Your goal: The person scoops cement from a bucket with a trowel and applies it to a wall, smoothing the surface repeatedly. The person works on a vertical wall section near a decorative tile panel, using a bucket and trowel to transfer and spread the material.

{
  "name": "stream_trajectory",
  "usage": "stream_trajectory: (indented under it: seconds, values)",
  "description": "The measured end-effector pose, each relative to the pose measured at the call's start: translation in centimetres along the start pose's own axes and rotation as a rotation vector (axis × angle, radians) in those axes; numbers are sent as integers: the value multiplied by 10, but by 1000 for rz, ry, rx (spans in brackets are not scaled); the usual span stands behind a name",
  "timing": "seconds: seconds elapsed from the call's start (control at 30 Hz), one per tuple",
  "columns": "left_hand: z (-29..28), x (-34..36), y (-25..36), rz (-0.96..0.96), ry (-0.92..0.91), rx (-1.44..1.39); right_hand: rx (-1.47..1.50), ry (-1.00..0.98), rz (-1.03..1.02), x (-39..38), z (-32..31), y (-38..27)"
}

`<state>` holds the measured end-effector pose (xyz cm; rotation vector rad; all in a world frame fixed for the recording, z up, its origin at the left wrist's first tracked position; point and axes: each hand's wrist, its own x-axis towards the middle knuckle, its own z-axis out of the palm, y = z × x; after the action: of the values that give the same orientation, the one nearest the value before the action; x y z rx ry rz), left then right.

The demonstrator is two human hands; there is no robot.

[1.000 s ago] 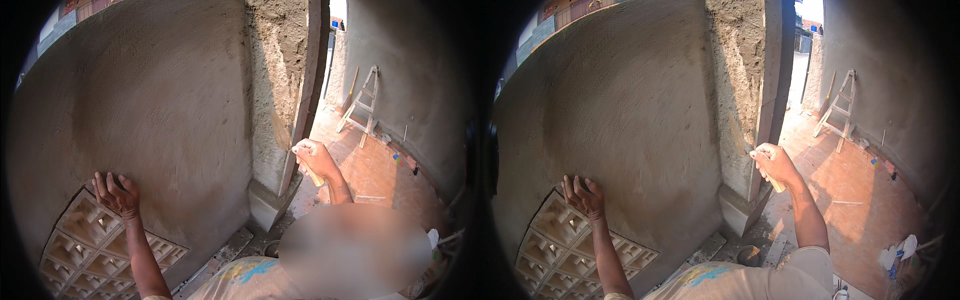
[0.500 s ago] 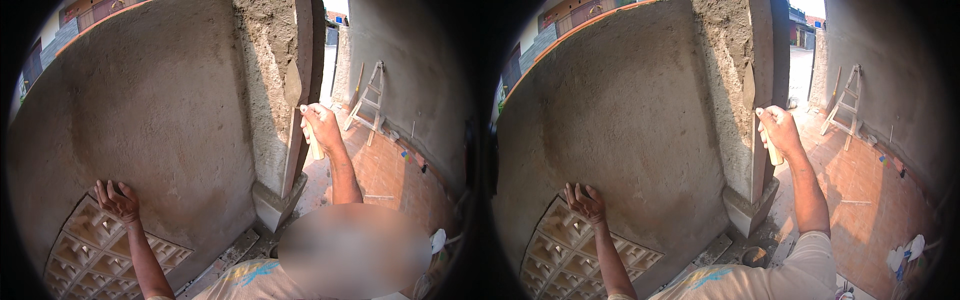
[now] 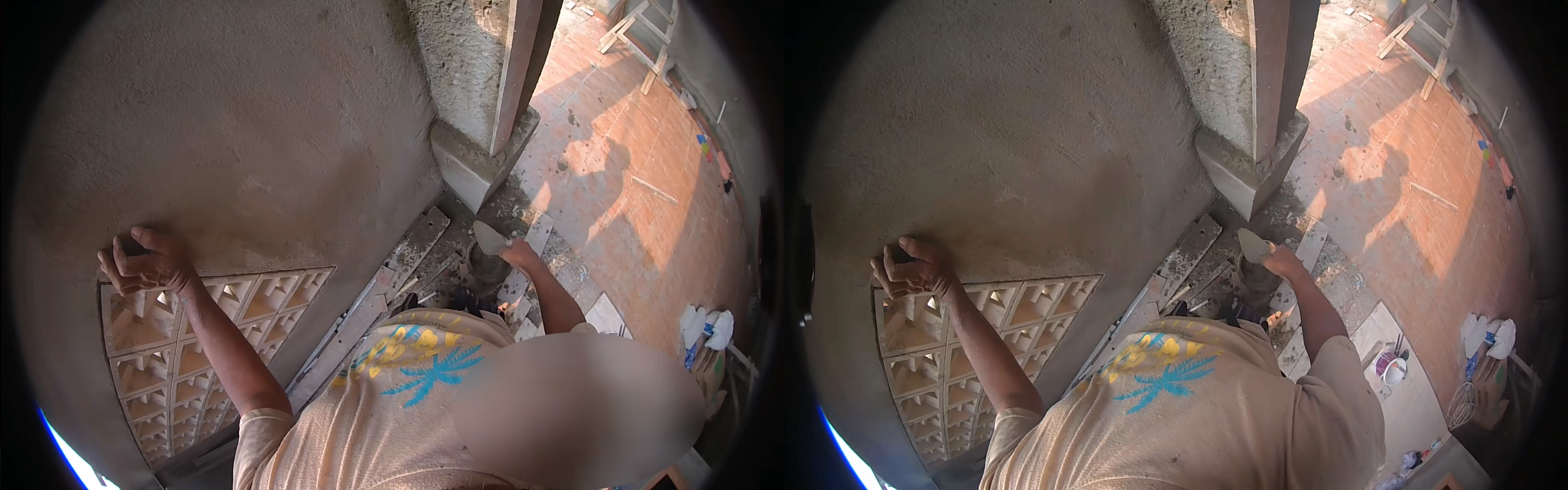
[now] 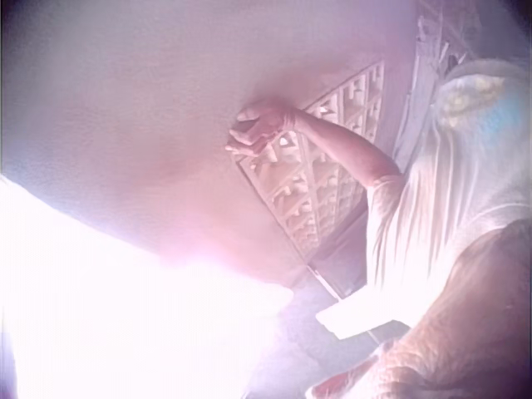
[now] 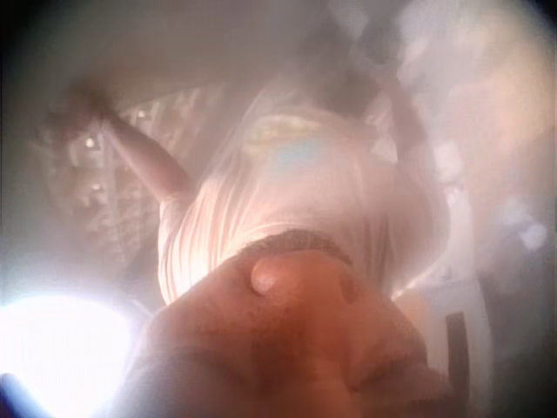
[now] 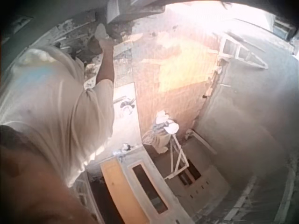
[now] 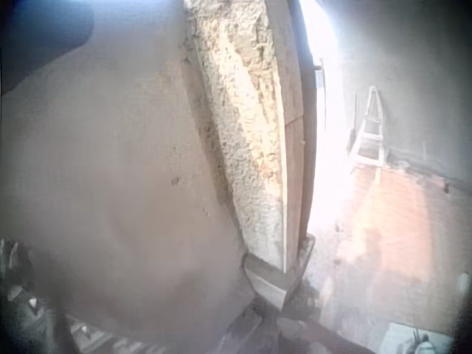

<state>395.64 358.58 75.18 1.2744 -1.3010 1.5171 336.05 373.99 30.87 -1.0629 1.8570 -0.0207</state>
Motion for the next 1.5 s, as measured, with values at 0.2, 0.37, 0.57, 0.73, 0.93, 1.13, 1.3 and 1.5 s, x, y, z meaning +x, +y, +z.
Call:
stream_trajectory:
  seconds: [0.2,0.37,0.57,0.73,0.93,1.13,1.3,1.5]
  values:
    - [-6,-7,-8,-11,-15,-12,6,106,391,-83,163,166]
    - [4,1,3,78,-29,-77,501,25,749,-141,166,101]
    - [-25,-16,-6,279,-262,36,154,219,643,-71,214,122]
    - [-5,-44,39,443,-330,4,192,187,657,30,233,135]
    - [3,-103,75,643,-379,-12,129,199,618,159,274,172]
    - [34,-150,116,761,-384,-50,8,309,701,277,292,214]
    - [52,-165,133,821,-387,-80,105,219,652,338,338,213]
    - [52,-160,128,838,-360,-66,463,266,500,314,362,215]
